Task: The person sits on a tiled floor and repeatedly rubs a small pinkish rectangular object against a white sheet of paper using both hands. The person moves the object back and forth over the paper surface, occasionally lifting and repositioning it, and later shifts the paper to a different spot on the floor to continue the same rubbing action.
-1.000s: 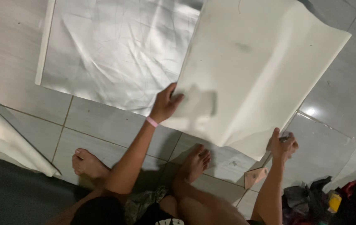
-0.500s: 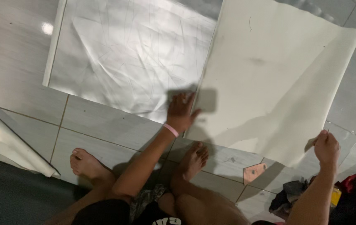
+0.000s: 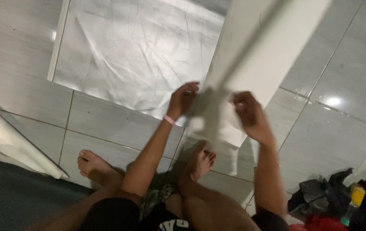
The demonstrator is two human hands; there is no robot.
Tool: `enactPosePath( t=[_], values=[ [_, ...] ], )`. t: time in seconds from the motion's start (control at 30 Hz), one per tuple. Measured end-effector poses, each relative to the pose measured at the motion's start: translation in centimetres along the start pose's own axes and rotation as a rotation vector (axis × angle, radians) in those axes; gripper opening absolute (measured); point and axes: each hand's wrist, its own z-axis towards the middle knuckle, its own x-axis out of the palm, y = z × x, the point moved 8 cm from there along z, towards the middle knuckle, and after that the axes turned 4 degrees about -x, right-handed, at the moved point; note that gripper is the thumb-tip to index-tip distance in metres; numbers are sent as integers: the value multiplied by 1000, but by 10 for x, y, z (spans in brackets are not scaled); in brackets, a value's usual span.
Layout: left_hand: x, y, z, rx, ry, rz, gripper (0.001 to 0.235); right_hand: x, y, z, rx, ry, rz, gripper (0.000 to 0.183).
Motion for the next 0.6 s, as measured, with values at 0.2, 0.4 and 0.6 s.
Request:
enactPosePath(
  t=[0.2,0.4,0.6],
  values=[
    [-41,-1,12,57,-65,61,62,0,31,15,-190,-540,-833,34],
    [-33,4,7,341,-309,211,47,-35,-96,-9,468,-653,-347,79],
    [32,2,18,341,-177,160,59,-115,-88,-11,505,-638,-306,90]
  ],
)
